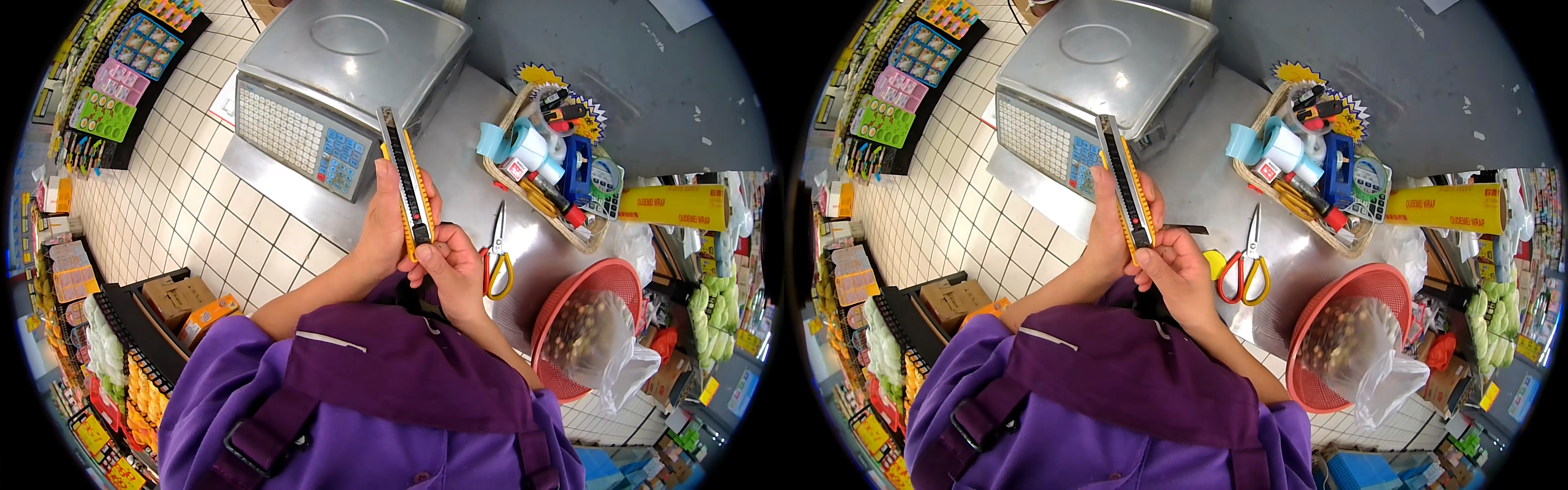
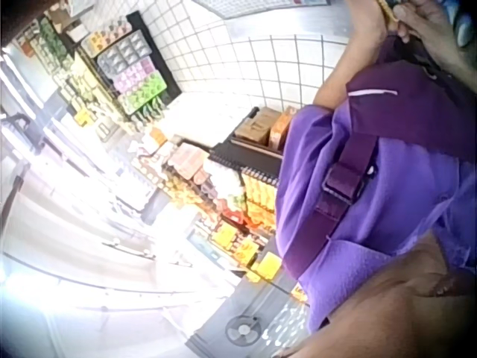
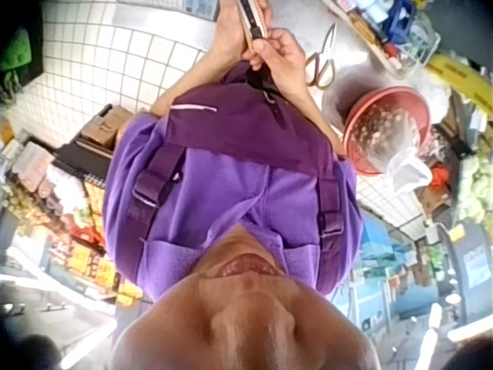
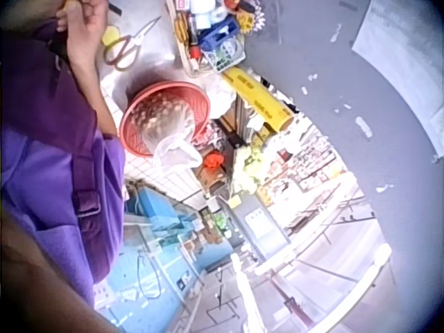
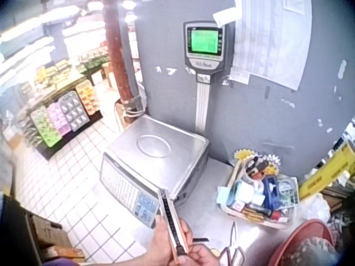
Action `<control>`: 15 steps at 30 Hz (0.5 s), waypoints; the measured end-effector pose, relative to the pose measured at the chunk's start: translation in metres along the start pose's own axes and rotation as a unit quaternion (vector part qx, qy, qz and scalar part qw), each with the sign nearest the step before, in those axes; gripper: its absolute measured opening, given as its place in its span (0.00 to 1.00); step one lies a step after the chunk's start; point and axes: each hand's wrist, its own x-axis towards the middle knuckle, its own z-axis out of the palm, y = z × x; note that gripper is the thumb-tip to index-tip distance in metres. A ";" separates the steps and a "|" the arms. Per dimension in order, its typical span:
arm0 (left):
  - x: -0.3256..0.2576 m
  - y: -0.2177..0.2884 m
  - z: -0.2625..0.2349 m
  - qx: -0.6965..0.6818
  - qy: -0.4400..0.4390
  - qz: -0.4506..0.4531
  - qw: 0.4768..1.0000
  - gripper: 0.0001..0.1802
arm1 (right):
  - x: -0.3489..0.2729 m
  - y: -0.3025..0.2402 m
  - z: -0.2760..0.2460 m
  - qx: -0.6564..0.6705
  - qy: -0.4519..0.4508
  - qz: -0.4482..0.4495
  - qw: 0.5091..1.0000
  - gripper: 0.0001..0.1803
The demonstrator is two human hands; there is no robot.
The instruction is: The person assembles a yellow utility knife by inserting a blade and securing the red locking mechanism. They then move to a sink area, briefly rinse the knife, and return to the counter to continue adjusting the blade and handle.
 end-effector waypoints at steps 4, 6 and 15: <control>0.000 -0.006 0.000 -0.021 0.015 -0.010 1.000 0.37 | 0.001 0.000 0.002 -0.007 0.013 -0.008 1.000 0.12; 0.004 -0.009 -0.005 -0.041 0.022 -0.010 0.999 0.38 | 0.005 -0.002 0.001 -0.004 0.015 0.008 1.000 0.12; 0.005 -0.018 -0.013 0.057 -0.017 0.037 0.998 0.36 | 0.015 -0.001 -0.009 -0.060 0.048 0.066 0.995 0.12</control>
